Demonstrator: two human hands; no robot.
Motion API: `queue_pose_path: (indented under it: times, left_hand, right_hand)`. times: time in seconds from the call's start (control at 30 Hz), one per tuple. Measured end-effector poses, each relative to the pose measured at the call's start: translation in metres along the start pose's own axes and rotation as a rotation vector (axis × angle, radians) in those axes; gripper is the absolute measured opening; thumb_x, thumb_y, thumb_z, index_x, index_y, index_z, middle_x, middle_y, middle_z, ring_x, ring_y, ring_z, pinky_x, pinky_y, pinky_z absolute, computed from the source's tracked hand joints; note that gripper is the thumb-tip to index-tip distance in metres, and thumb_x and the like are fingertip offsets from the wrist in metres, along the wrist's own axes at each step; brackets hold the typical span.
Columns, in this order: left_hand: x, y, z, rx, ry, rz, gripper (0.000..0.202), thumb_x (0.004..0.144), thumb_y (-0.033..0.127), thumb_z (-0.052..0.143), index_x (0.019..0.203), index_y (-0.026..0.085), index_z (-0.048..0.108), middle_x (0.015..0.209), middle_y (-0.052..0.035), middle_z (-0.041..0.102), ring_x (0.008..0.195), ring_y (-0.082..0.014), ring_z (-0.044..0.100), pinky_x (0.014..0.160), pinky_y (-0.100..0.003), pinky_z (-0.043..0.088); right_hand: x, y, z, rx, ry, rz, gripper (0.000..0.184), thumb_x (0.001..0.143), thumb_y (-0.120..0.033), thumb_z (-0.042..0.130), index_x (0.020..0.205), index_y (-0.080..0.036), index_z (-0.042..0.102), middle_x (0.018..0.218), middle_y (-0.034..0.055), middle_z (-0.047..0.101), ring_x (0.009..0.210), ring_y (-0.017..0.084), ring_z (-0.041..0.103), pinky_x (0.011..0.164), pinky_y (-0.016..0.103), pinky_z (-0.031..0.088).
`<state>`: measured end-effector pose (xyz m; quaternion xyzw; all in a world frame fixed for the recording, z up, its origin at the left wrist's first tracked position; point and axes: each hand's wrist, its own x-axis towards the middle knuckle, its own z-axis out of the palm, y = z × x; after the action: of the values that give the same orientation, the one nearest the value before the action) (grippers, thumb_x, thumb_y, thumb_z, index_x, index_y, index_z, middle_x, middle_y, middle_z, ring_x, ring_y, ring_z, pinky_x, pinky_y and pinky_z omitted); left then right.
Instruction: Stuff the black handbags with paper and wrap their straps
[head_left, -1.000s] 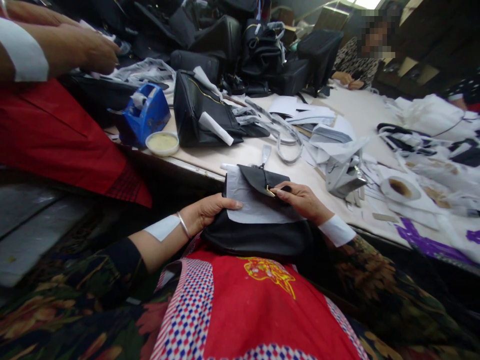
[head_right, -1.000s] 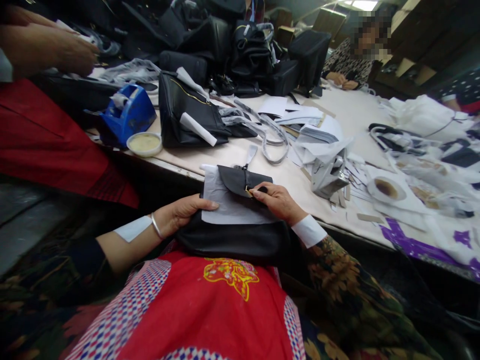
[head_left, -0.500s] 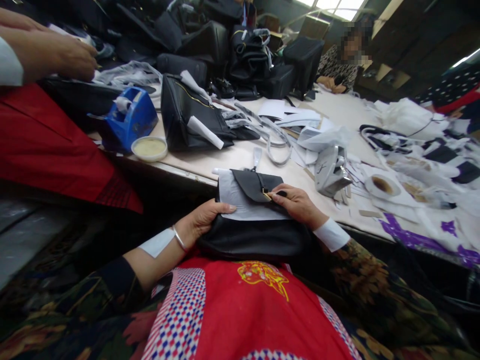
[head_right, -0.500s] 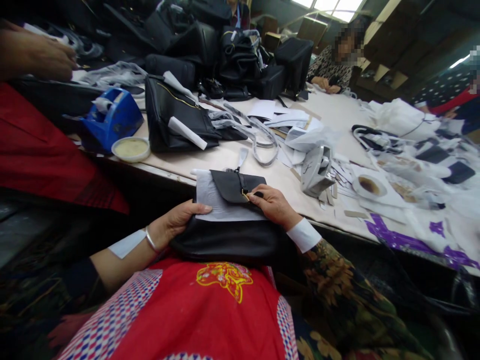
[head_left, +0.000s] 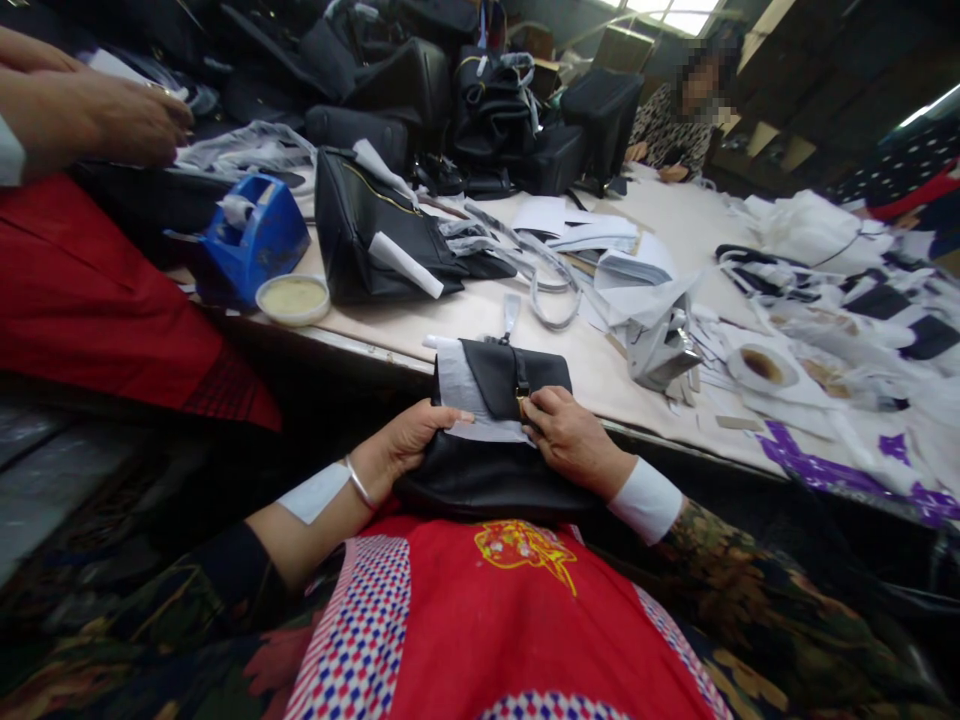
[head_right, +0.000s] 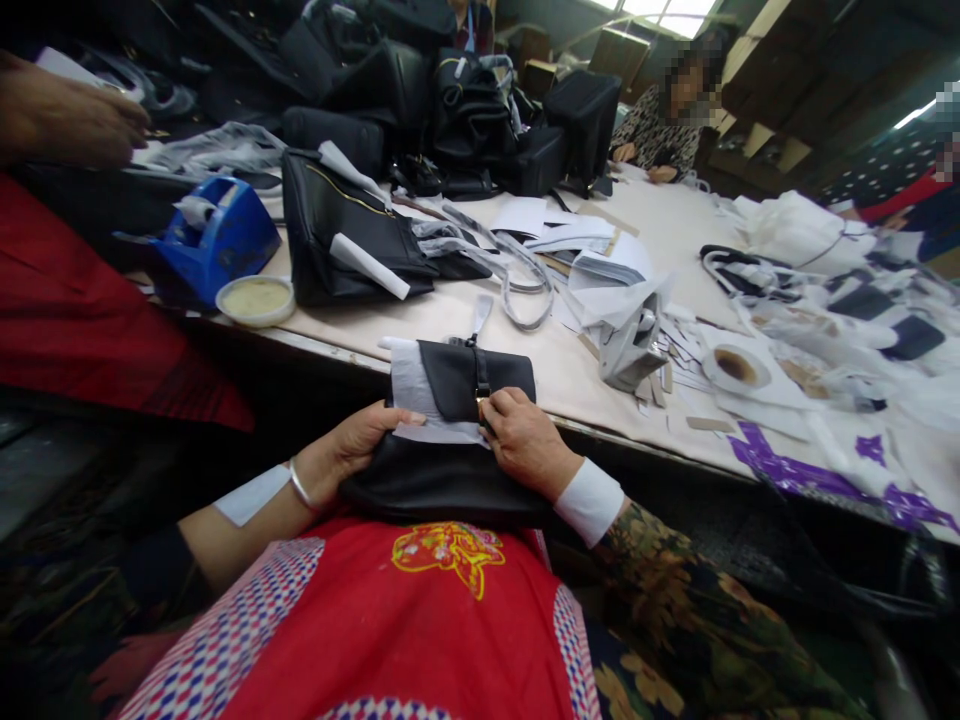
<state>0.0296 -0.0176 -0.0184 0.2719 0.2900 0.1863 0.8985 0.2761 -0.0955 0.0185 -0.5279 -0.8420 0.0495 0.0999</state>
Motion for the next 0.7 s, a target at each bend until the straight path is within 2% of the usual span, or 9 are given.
queue_pose_path:
  times: [0.07,0.3,0.43,0.57,0.7]
  left_hand:
    - [0.000,-0.001,0.000,0.014,0.021,0.001,0.043,0.069,0.016,0.074,0.110,0.005,0.073,0.096,-0.0179,0.078,0.076,-0.0276,0.075,0.074,-0.035,0.060]
    - [-0.011,0.002,0.011,0.053,0.066,-0.003,0.040,0.065,0.016,0.076,0.103,0.006,0.076,0.089,-0.0161,0.079,0.071,-0.0269,0.075,0.073,-0.035,0.059]
    - [-0.014,0.000,0.013,0.072,0.095,0.016,0.041,0.064,0.016,0.077,0.103,0.007,0.076,0.087,-0.0146,0.079,0.071,-0.0260,0.074,0.074,-0.034,0.059]
    - [-0.012,-0.002,0.011,0.101,0.085,0.022,0.043,0.063,0.018,0.079,0.104,0.006,0.076,0.087,-0.0148,0.079,0.071,-0.0265,0.074,0.072,-0.034,0.059]
    - [-0.009,-0.003,0.007,0.108,0.073,0.004,0.042,0.066,0.019,0.077,0.106,0.006,0.075,0.091,-0.0159,0.079,0.073,-0.0265,0.074,0.073,-0.035,0.059]
  right_hand:
    - [0.000,-0.005,0.002,-0.042,-0.012,-0.001,0.028,0.097,-0.022,0.052,0.118,-0.007,0.063,0.104,0.0169,0.060,0.104,0.031,0.050,0.094,0.046,0.051]
    - [-0.007,-0.002,0.002,0.067,0.046,0.007,0.024,0.099,-0.021,0.050,0.117,-0.012,0.063,0.102,0.0133,0.062,0.098,0.026,0.053,0.090,0.042,0.052]
    - [-0.016,0.002,-0.002,0.020,0.017,-0.059,0.026,0.100,-0.022,0.048,0.119,-0.013,0.062,0.105,0.0132,0.063,0.100,0.026,0.053,0.091,0.041,0.052]
    - [-0.018,-0.002,0.001,-0.104,-0.049,-0.118,0.028,0.097,-0.018,0.049,0.120,-0.008,0.063,0.104,0.0157,0.063,0.102,0.029,0.051,0.090,0.042,0.052]
    - [-0.015,-0.005,0.004,-0.116,-0.092,-0.084,0.033,0.090,-0.012,0.054,0.121,-0.006,0.063,0.101,0.0169,0.062,0.102,0.031,0.050,0.091,0.044,0.052]
